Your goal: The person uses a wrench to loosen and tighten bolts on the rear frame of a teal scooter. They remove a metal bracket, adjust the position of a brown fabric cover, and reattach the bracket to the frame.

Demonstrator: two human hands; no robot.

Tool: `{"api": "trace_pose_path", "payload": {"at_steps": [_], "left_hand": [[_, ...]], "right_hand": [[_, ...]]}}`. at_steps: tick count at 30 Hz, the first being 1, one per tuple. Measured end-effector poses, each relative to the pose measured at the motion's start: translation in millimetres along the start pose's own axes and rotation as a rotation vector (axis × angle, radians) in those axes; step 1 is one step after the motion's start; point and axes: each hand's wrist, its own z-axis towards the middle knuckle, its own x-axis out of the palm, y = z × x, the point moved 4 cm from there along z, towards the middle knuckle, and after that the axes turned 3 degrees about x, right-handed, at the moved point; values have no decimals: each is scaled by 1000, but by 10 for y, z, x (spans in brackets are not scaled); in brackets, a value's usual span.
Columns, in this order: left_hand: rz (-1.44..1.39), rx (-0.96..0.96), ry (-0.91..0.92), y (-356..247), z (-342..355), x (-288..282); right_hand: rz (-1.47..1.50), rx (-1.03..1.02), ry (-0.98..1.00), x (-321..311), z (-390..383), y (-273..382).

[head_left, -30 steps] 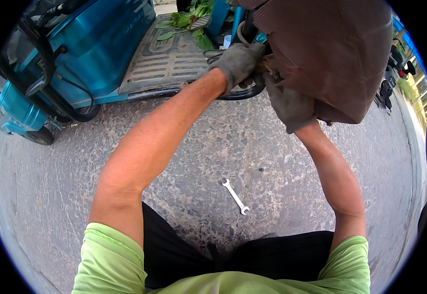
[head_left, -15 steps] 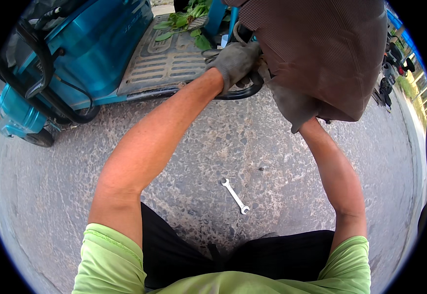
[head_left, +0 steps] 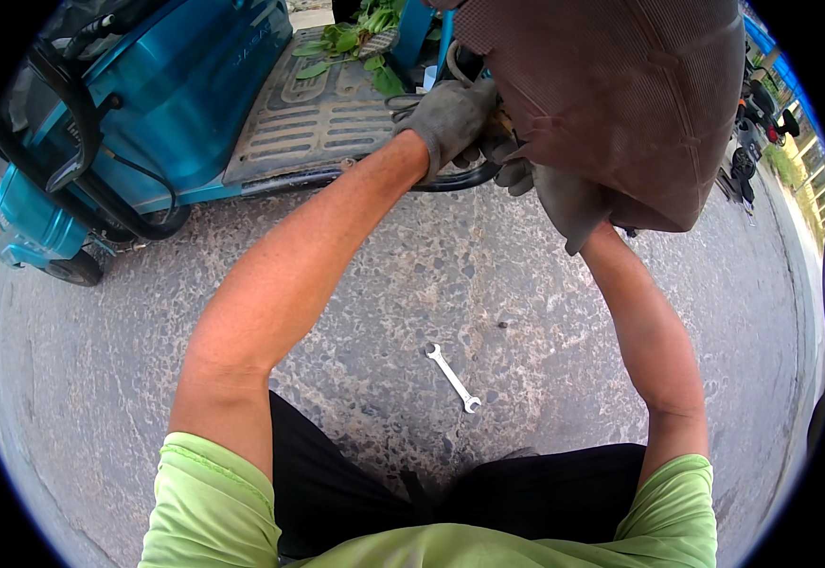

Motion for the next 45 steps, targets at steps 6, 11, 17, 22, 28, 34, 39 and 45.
{"api": "trace_pose_path", "payload": {"at_steps": [6,11,17,22,28,34,39,45], "left_hand": [[97,-16,116,-175,-60,6],[75,-6,84,-164,-62,12],[174,11,64,-189,-79,1],[200,33,216,-113,63,35],[114,46,363,-43,131,-65],[857,533,190,-82,118,-62],[78,42,124,-22,36,27],[60,104,129,-33,-15,-2]], "right_hand": [[-1019,-606,-644,163,-80,77],[-880,-565,-564,121,-75,87],[-522,-332,-259,64,-102,-1],[-959,-616,-631,162,-151,-21],[-889,-626,-596,172,-55,-141],[86,-145,-80,64,-50,65],[601,-139,-54,2,-74,-25],[-850,-638,-799,166,-159,94]]}}
